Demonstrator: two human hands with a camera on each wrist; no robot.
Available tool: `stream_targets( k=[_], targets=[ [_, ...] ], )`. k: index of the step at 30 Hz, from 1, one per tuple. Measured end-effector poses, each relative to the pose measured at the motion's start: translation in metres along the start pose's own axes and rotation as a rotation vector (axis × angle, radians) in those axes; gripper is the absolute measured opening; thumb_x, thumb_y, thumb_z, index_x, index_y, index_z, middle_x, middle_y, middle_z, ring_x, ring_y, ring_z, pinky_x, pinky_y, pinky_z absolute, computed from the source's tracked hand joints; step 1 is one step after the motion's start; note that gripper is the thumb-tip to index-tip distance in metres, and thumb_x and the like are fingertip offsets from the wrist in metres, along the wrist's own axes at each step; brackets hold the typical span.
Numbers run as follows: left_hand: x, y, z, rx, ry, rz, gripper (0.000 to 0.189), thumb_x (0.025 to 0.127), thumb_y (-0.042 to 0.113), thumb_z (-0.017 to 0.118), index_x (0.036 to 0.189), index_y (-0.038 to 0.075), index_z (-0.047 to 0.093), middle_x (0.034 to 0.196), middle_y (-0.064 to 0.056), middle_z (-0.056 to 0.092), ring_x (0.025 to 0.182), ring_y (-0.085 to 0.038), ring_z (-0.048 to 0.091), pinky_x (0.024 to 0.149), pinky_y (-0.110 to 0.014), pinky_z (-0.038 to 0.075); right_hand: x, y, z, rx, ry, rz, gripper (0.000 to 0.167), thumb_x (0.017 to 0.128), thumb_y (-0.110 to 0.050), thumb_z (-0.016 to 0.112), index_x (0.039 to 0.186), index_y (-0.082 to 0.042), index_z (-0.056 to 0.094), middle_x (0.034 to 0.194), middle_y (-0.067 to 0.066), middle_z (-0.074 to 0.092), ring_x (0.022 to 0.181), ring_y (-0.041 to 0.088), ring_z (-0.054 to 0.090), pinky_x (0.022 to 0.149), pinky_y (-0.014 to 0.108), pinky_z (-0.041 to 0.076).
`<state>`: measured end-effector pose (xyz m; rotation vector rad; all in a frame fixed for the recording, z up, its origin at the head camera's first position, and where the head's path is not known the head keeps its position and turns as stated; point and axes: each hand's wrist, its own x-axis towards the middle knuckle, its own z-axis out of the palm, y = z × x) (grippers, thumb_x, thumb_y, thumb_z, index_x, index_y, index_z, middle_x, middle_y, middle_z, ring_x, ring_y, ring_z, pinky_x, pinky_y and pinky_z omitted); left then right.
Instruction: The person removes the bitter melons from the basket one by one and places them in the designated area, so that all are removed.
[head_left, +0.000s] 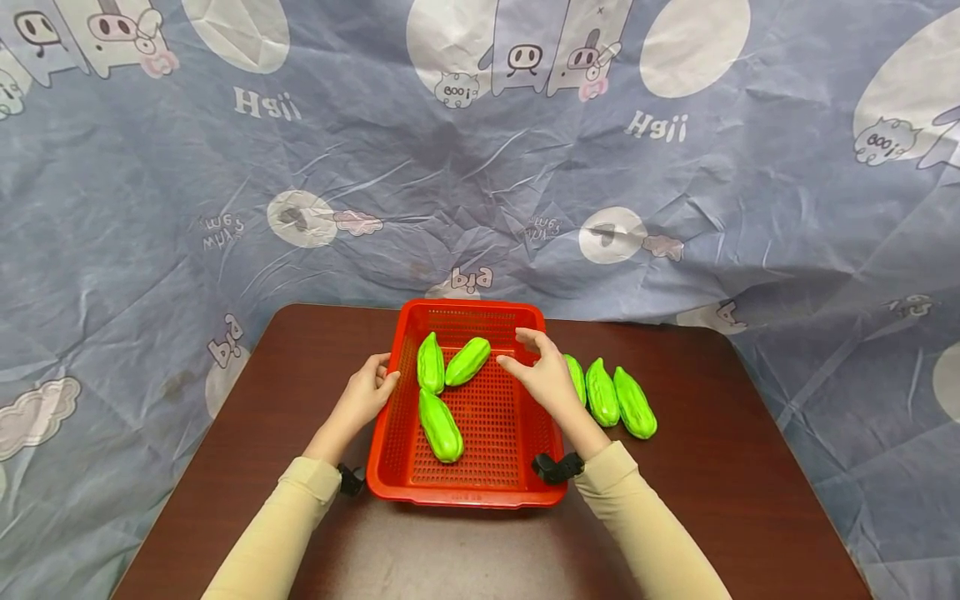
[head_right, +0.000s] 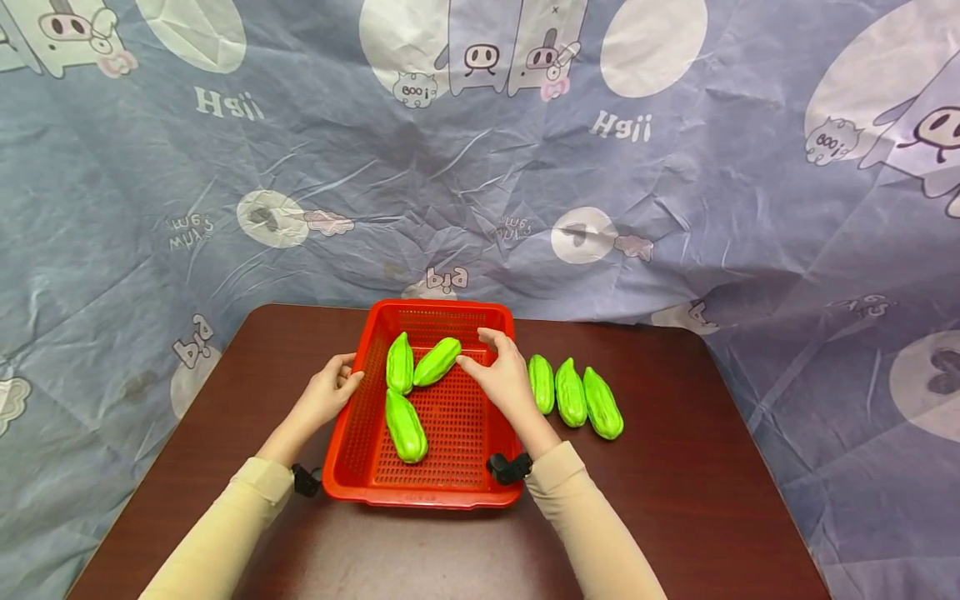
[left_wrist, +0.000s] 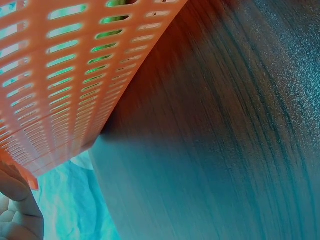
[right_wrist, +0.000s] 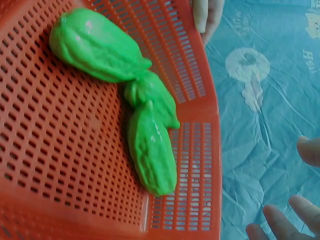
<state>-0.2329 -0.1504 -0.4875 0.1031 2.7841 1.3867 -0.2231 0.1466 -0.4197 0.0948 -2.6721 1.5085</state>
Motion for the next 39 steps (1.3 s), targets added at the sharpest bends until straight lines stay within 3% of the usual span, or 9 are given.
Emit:
stream_targets(
  k=[21, 39],
  targets=[
    [0.001, 0.0, -0.001, 0.011, 0.002, 0.0, 0.049, 0.101, 0.021, 0.057, 0.141, -0.003, 0.043, 0.101, -0.015, 0.061, 0.078, -0.019, 0.061, 0.067, -0.032, 0.054, 0.0, -0.007, 0.056, -0.083, -0.153, -0.049, 0.065, 0.084, -0.035, 0.078, 0.137, -0.007, 0.054, 0.138, 0.011, 0.057, 0.128, 0.032, 0.052, 0.103, 0.048, 0.044],
    [0.001, 0.0, 0.002, 0.004, 0.008, -0.006, 0.048, 0.101, 0.02, 0.057, 0.141, -0.002, 0.043, 0.102, -0.015, 0.061, 0.078, -0.019, 0.062, 0.067, -0.032, 0.054, 0.004, 0.0, 0.08, -0.213, -0.319, -0.101, 0.07, 0.083, -0.039, 0.079, 0.138, -0.005, 0.053, 0.139, 0.015, 0.055, 0.127, 0.034, 0.054, 0.103, 0.048, 0.045]
  ],
)
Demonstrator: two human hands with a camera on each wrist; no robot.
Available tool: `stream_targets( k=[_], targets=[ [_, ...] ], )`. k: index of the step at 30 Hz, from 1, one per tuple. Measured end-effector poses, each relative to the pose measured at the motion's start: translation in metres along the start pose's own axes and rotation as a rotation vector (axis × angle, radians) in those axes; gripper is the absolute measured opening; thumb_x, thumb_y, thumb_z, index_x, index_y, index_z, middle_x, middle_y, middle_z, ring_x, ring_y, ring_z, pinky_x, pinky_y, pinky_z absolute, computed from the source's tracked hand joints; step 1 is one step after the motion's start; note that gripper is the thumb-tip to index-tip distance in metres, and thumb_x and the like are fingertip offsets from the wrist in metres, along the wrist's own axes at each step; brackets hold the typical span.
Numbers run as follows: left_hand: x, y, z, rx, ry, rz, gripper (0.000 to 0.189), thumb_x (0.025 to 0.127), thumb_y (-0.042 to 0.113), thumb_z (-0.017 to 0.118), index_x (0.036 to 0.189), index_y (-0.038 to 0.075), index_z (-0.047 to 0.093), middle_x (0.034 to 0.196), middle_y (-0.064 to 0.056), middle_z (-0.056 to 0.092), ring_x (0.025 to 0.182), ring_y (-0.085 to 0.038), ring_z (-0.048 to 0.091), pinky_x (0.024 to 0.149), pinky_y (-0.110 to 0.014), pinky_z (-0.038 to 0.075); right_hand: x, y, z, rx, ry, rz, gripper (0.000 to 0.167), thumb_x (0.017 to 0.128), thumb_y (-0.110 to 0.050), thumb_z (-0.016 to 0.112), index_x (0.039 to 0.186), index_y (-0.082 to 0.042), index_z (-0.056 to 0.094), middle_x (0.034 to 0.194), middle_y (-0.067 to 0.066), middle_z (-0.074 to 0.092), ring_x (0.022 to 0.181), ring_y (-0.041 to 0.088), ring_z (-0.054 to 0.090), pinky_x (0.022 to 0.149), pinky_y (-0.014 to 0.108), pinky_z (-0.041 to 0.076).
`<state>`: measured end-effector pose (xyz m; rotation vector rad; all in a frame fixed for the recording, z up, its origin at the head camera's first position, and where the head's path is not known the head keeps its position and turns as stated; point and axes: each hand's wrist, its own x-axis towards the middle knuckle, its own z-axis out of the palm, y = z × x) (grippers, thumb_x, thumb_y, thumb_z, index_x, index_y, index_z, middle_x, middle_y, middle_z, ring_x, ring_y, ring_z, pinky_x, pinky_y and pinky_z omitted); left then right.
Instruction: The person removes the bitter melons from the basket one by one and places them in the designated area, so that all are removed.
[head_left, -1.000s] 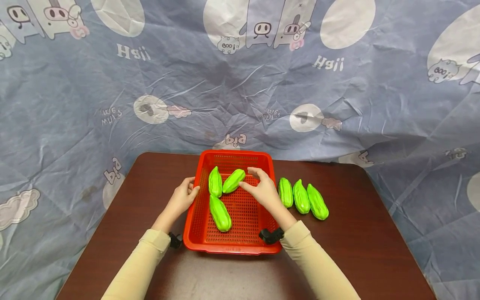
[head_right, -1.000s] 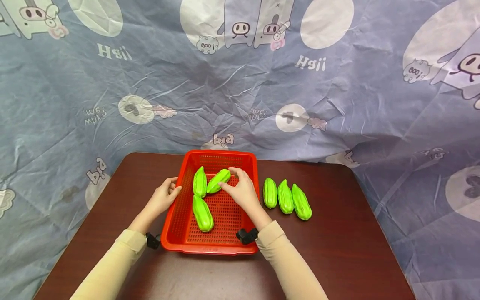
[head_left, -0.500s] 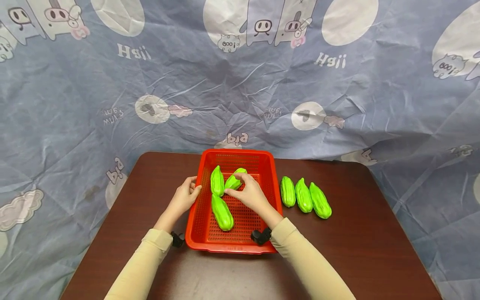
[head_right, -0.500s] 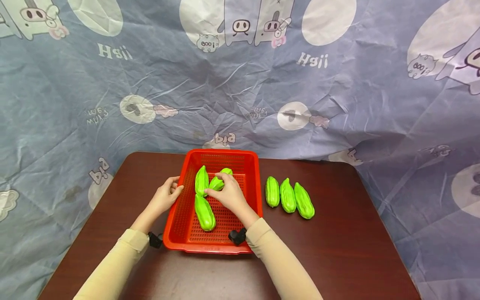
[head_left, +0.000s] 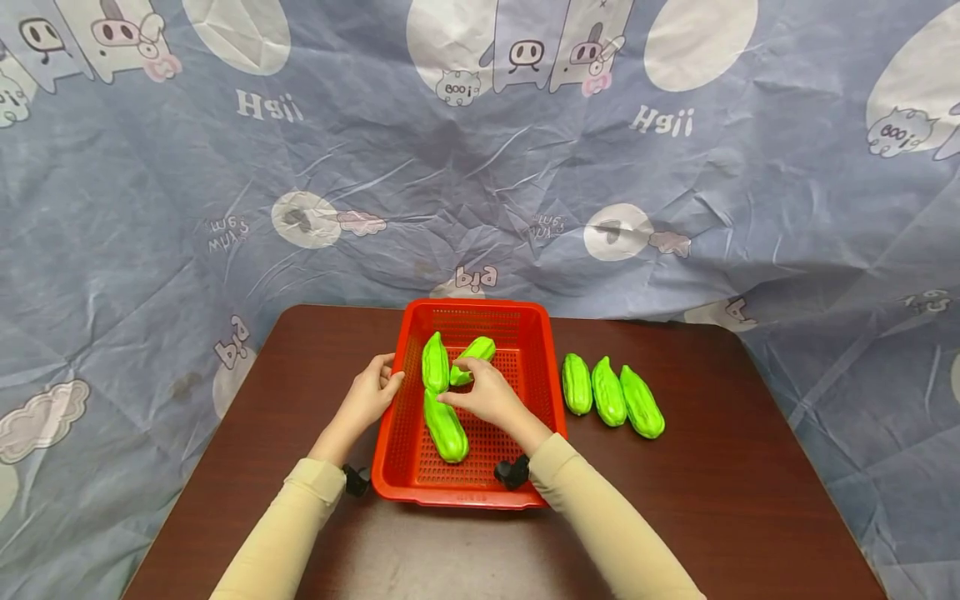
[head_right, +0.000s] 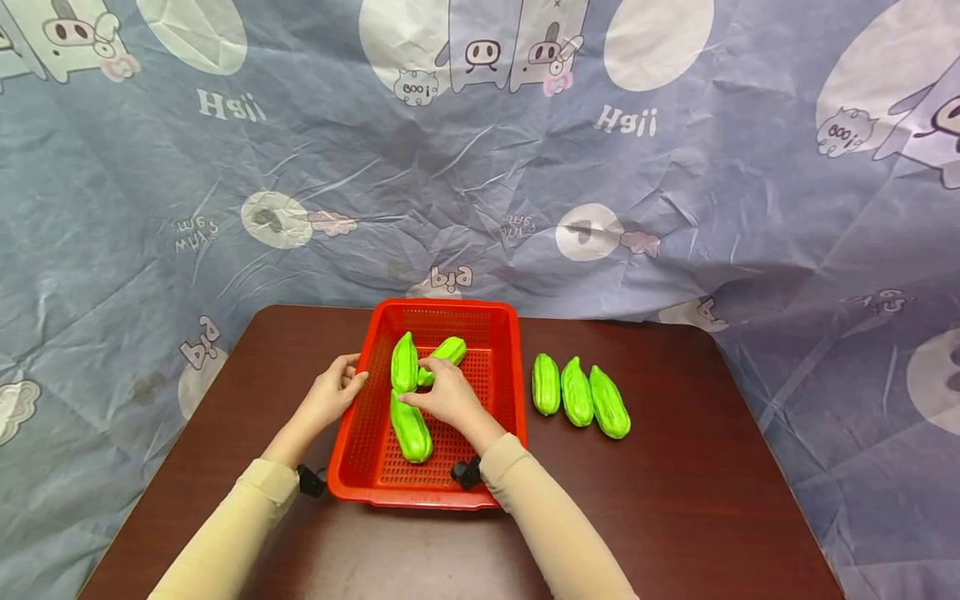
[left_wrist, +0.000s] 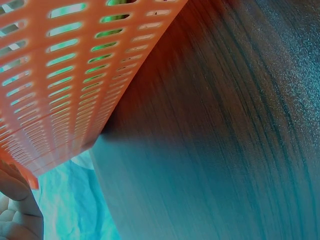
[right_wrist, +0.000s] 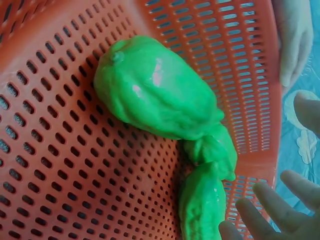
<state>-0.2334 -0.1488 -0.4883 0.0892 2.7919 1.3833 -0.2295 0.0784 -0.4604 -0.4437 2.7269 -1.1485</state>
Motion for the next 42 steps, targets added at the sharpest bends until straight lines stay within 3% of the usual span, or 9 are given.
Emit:
stream_targets(
  k=[14, 23, 31, 42],
  targets=[
    [-0.001, -0.001, 0.001, 0.0, 0.009, 0.006, 0.048, 0.101, 0.019, 0.057, 0.141, -0.003, 0.043, 0.1, -0.015, 0.062, 0.078, -0.019, 0.062, 0.066, -0.031, 0.054, 0.006, 0.002, 0.011, -0.109, -0.148, -0.004, 0.073, 0.081, -0.04, 0.08, 0.138, -0.003, 0.054, 0.134, 0.016, 0.058, 0.126, 0.03, 0.054, 0.105, 0.045, 0.044],
    [-0.001, -0.002, 0.001, -0.014, -0.005, -0.008, 0.048, 0.101, 0.021, 0.056, 0.142, -0.001, 0.042, 0.102, -0.014, 0.061, 0.079, -0.018, 0.062, 0.067, -0.031, 0.054, 0.009, 0.008, 0.021, -0.147, -0.231, -0.016, 0.068, 0.078, -0.039, 0.082, 0.131, -0.002, 0.059, 0.121, 0.014, 0.064, 0.111, 0.027, 0.061, 0.094, 0.042, 0.05],
    [-0.001, -0.002, 0.001, -0.018, -0.004, -0.006, 0.049, 0.101, 0.021, 0.056, 0.142, -0.002, 0.042, 0.102, -0.014, 0.061, 0.079, -0.018, 0.062, 0.066, -0.031, 0.054, 0.008, 0.011, 0.024, -0.188, -0.311, 0.002, 0.072, 0.077, -0.04, 0.083, 0.134, -0.004, 0.057, 0.12, 0.012, 0.066, 0.11, 0.025, 0.062, 0.094, 0.04, 0.05],
    [0.0, -0.003, 0.002, -0.011, 0.01, 0.001, 0.048, 0.101, 0.02, 0.057, 0.141, -0.002, 0.044, 0.1, -0.014, 0.061, 0.077, -0.017, 0.06, 0.066, -0.03, 0.053, 0.008, 0.014, 0.029, -0.23, -0.359, 0.014, 0.065, 0.073, -0.039, 0.086, 0.125, -0.007, 0.062, 0.115, 0.008, 0.068, 0.105, 0.021, 0.063, 0.09, 0.036, 0.05]
  ],
)
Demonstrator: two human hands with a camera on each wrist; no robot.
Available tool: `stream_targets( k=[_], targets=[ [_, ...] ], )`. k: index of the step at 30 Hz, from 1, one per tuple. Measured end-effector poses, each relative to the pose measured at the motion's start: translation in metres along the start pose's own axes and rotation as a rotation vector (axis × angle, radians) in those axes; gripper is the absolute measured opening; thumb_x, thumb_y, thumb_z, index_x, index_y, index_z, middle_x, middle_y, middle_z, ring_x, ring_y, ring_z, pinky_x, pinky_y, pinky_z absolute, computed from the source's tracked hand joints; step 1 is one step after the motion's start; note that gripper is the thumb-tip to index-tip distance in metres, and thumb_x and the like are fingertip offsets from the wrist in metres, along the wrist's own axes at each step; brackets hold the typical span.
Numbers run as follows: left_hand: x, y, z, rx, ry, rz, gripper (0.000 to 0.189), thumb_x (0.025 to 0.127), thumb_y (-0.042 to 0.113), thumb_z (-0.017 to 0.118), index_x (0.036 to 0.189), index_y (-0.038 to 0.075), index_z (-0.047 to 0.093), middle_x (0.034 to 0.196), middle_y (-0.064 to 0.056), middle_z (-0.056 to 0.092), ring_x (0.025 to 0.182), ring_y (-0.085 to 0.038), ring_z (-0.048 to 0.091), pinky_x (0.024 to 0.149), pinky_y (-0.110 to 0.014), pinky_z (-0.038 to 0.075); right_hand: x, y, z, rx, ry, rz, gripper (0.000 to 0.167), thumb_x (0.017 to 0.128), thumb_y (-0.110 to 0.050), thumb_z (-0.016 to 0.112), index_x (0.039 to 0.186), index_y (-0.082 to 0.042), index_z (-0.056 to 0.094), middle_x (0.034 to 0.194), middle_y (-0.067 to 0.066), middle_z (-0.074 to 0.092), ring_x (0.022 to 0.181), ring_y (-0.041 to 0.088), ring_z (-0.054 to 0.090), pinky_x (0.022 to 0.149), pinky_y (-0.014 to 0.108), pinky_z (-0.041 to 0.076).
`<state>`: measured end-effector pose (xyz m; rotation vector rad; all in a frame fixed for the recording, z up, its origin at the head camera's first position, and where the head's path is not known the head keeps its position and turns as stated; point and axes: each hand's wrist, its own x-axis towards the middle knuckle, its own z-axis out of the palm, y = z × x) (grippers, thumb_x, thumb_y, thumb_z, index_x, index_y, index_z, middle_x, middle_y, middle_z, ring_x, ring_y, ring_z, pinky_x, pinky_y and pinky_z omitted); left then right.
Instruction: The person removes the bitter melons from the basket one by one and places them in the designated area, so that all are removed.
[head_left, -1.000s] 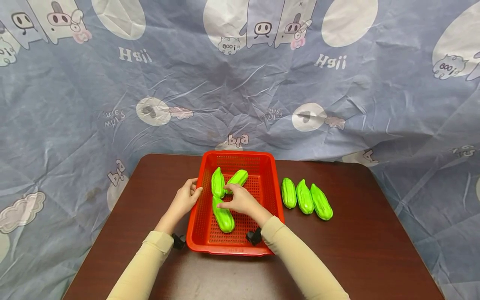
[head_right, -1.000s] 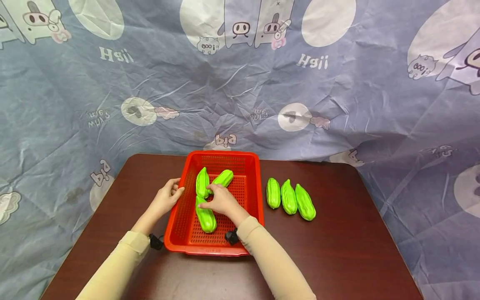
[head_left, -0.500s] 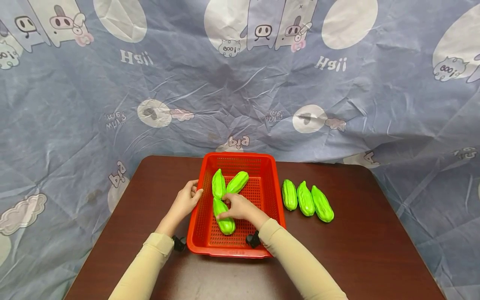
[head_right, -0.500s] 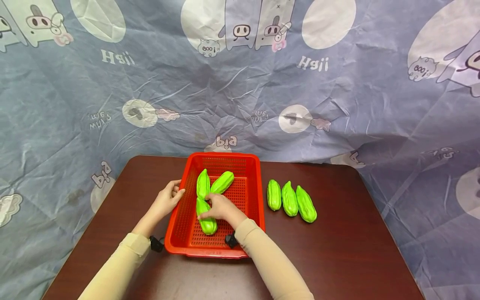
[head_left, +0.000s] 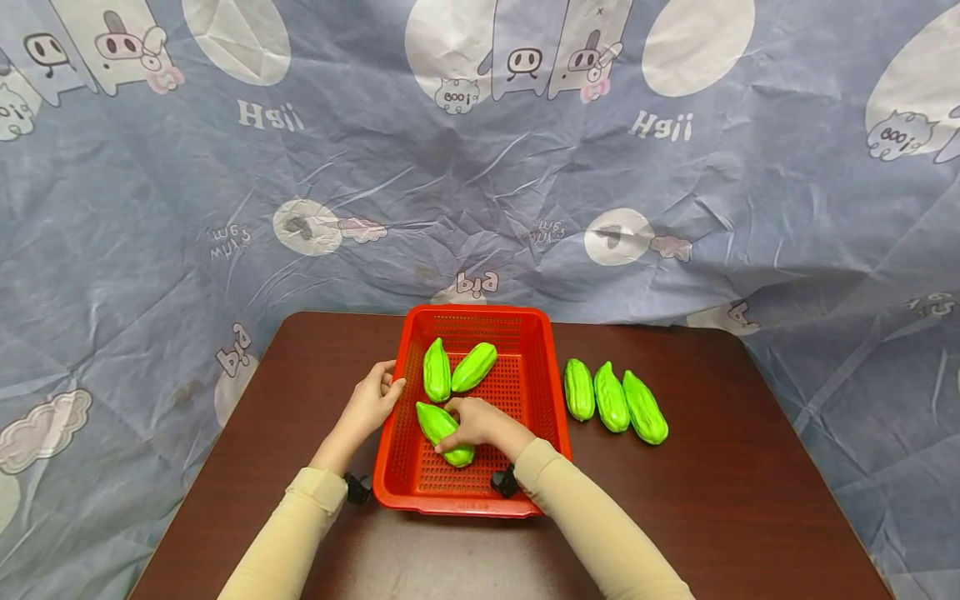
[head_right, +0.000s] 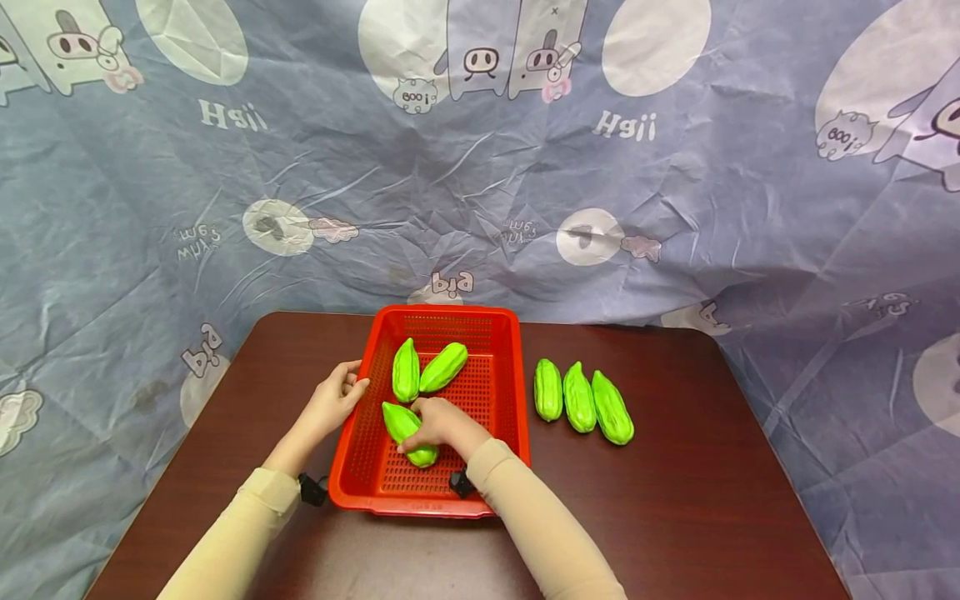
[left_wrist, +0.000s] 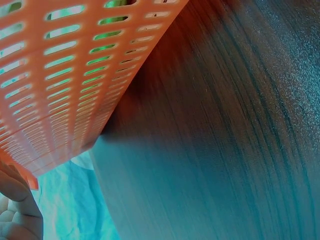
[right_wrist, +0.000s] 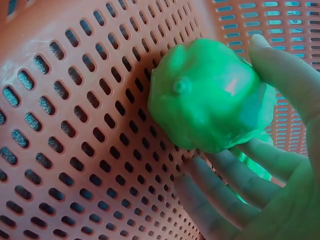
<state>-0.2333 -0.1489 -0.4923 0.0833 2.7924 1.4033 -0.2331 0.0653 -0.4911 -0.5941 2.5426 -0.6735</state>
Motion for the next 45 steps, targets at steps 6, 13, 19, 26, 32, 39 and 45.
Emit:
stream_targets(
  k=[6, 13, 19, 26, 32, 39, 45],
  targets=[
    [0.001, 0.001, 0.0, 0.006, -0.002, 0.002, 0.048, 0.101, 0.02, 0.056, 0.142, -0.002, 0.043, 0.102, -0.014, 0.061, 0.077, -0.017, 0.06, 0.066, -0.03, 0.052, 0.0, 0.001, -0.001, 0.009, 0.003, -0.01, 0.058, 0.074, -0.036, 0.086, 0.12, -0.008, 0.064, 0.107, 0.005, 0.069, 0.096, 0.016, 0.064, 0.084, 0.032, 0.051],
    [-0.001, 0.001, 0.0, 0.019, -0.002, 0.003, 0.048, 0.101, 0.021, 0.057, 0.142, -0.001, 0.043, 0.102, -0.014, 0.061, 0.08, -0.019, 0.06, 0.068, -0.032, 0.052, -0.001, 0.003, 0.001, 0.035, -0.013, -0.016, 0.058, 0.074, -0.033, 0.086, 0.122, -0.008, 0.064, 0.102, 0.004, 0.069, 0.09, 0.015, 0.062, 0.078, 0.03, 0.05],
    [-0.002, 0.001, 0.0, 0.018, -0.011, -0.002, 0.048, 0.101, 0.021, 0.056, 0.142, -0.001, 0.043, 0.102, -0.014, 0.061, 0.08, -0.019, 0.06, 0.069, -0.032, 0.052, -0.001, 0.004, 0.0, 0.068, -0.036, -0.012, 0.06, 0.076, -0.032, 0.085, 0.126, -0.007, 0.062, 0.106, 0.007, 0.068, 0.093, 0.016, 0.064, 0.079, 0.031, 0.051],
    [-0.003, 0.002, -0.001, 0.009, -0.01, -0.004, 0.049, 0.101, 0.021, 0.057, 0.142, -0.002, 0.043, 0.1, -0.014, 0.061, 0.078, -0.018, 0.06, 0.069, -0.033, 0.053, -0.004, 0.004, -0.009, 0.099, -0.018, -0.011, 0.065, 0.077, -0.035, 0.084, 0.131, -0.007, 0.06, 0.112, 0.008, 0.068, 0.1, 0.019, 0.064, 0.083, 0.033, 0.052],
    [-0.002, 0.002, 0.0, 0.014, -0.002, 0.007, 0.048, 0.1, 0.019, 0.058, 0.141, -0.004, 0.043, 0.1, -0.015, 0.061, 0.078, -0.019, 0.061, 0.069, -0.034, 0.054, -0.009, 0.003, -0.024, 0.144, 0.025, -0.013, 0.07, 0.077, -0.035, 0.083, 0.134, -0.005, 0.058, 0.116, 0.011, 0.068, 0.103, 0.022, 0.064, 0.086, 0.036, 0.052],
    [-0.002, 0.003, -0.001, 0.008, -0.01, -0.011, 0.049, 0.101, 0.02, 0.056, 0.142, -0.002, 0.042, 0.101, -0.015, 0.061, 0.079, -0.018, 0.061, 0.067, -0.032, 0.054, -0.016, 0.001, -0.041, 0.215, 0.078, 0.014, 0.074, 0.079, -0.036, 0.082, 0.14, -0.005, 0.053, 0.124, 0.015, 0.065, 0.114, 0.028, 0.062, 0.092, 0.04, 0.052],
    [-0.003, 0.003, -0.001, 0.006, -0.009, 0.002, 0.049, 0.101, 0.02, 0.056, 0.142, -0.003, 0.042, 0.101, -0.015, 0.062, 0.078, -0.018, 0.062, 0.067, -0.032, 0.054, -0.024, 0.002, -0.055, 0.278, 0.154, -0.024, 0.069, 0.079, -0.031, 0.083, 0.137, -0.006, 0.055, 0.12, 0.012, 0.067, 0.109, 0.025, 0.064, 0.089, 0.036, 0.053]
  ],
)
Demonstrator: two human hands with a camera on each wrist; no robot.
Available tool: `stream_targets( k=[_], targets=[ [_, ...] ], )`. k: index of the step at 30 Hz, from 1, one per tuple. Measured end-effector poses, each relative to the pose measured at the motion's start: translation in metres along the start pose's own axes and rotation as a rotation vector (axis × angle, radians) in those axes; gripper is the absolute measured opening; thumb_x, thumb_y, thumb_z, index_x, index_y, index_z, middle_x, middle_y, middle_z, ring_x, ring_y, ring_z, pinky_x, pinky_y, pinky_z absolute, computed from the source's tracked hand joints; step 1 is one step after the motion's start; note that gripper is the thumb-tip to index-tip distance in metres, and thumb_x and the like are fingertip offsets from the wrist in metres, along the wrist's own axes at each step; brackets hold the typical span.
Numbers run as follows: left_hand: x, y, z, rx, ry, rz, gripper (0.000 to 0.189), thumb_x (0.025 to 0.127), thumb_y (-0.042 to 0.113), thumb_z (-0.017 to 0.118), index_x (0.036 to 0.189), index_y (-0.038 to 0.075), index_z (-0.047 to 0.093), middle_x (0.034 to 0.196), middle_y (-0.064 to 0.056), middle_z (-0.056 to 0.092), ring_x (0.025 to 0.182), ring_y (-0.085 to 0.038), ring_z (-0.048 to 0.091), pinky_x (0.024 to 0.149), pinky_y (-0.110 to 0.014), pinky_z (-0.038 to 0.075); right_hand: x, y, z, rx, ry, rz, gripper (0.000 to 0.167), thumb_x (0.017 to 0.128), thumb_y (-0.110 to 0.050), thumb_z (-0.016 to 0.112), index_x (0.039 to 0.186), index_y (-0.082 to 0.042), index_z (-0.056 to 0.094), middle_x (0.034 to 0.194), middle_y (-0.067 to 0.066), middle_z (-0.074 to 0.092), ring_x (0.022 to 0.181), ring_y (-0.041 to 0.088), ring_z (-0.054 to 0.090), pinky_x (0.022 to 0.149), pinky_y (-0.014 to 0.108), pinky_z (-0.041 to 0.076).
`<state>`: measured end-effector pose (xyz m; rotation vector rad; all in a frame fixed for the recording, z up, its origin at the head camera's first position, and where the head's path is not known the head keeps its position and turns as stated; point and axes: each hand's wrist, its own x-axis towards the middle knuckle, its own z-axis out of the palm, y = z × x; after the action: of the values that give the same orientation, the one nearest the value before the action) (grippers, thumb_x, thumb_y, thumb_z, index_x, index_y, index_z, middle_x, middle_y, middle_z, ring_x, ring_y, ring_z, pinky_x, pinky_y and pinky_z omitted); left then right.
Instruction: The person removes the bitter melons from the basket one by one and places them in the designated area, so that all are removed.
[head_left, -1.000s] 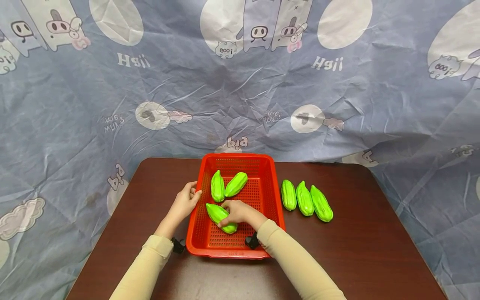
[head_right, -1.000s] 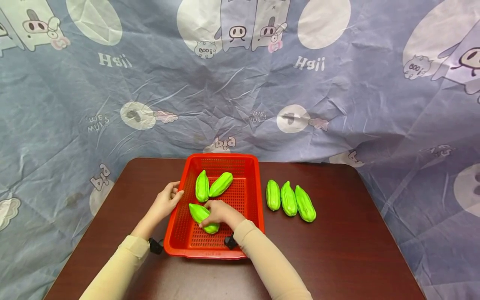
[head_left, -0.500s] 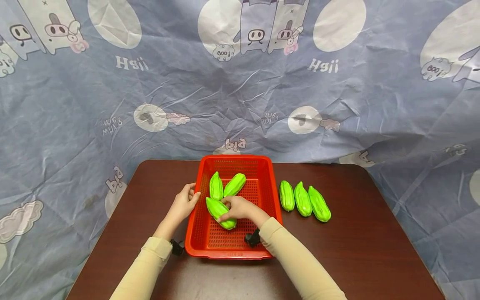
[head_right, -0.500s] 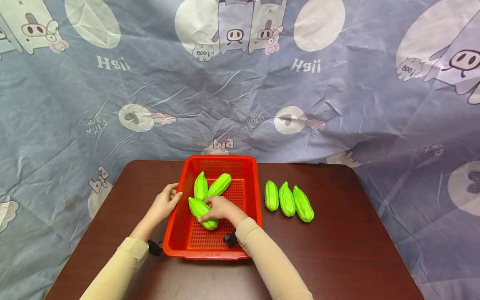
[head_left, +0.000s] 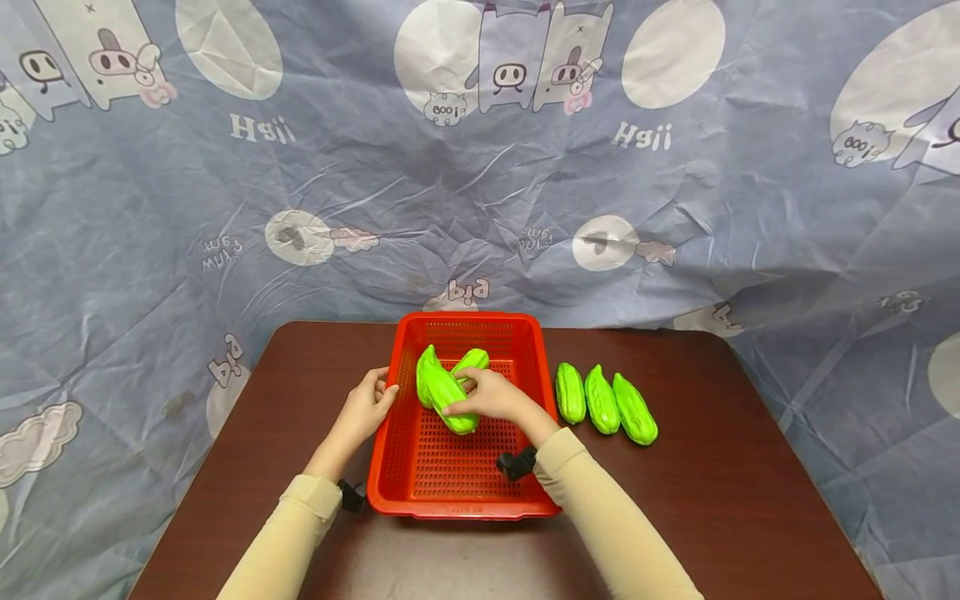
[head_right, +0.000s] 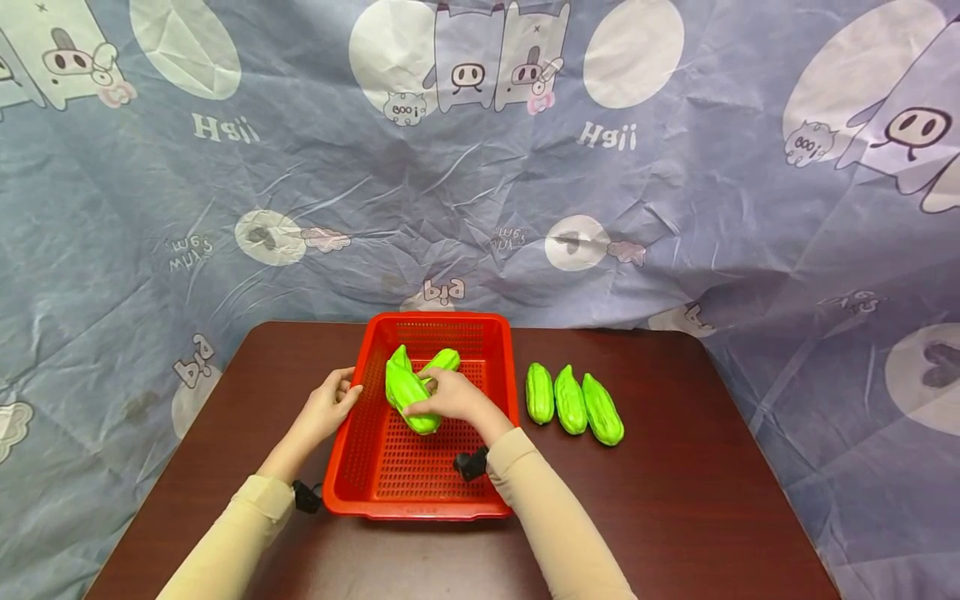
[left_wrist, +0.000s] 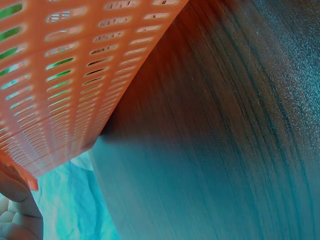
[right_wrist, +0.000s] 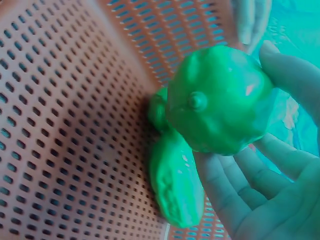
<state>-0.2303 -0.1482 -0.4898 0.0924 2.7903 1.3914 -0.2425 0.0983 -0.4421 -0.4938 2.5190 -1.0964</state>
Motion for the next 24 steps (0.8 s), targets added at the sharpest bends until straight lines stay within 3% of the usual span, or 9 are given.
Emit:
stream_targets(
  k=[5, 14, 24],
  targets=[
    [0.0, -0.001, 0.0, 0.001, 0.002, 0.002, 0.048, 0.101, 0.02, 0.056, 0.142, -0.003, 0.042, 0.1, -0.015, 0.062, 0.078, -0.019, 0.062, 0.066, -0.031, 0.053, -0.006, 0.0, -0.014, 0.049, 0.048, -0.028, 0.069, 0.079, -0.028, 0.082, 0.137, -0.005, 0.055, 0.118, 0.015, 0.067, 0.104, 0.025, 0.067, 0.088, 0.036, 0.053],
    [0.0, -0.002, 0.001, -0.004, 0.01, 0.011, 0.048, 0.101, 0.019, 0.057, 0.141, -0.003, 0.043, 0.098, -0.015, 0.062, 0.078, -0.019, 0.062, 0.065, -0.03, 0.053, -0.023, 0.007, -0.039, 0.096, 0.118, 0.006, 0.075, 0.081, -0.033, 0.081, 0.144, -0.006, 0.049, 0.126, 0.015, 0.063, 0.11, 0.028, 0.065, 0.091, 0.039, 0.053],
    [0.001, -0.002, 0.001, -0.001, 0.009, 0.019, 0.048, 0.101, 0.019, 0.056, 0.141, -0.004, 0.043, 0.1, -0.015, 0.063, 0.079, -0.019, 0.062, 0.067, -0.031, 0.053, -0.048, 0.022, -0.063, 0.185, 0.199, 0.04, 0.072, 0.084, -0.031, 0.078, 0.145, -0.008, 0.047, 0.132, 0.015, 0.059, 0.112, 0.028, 0.062, 0.091, 0.04, 0.053]
  ],
)
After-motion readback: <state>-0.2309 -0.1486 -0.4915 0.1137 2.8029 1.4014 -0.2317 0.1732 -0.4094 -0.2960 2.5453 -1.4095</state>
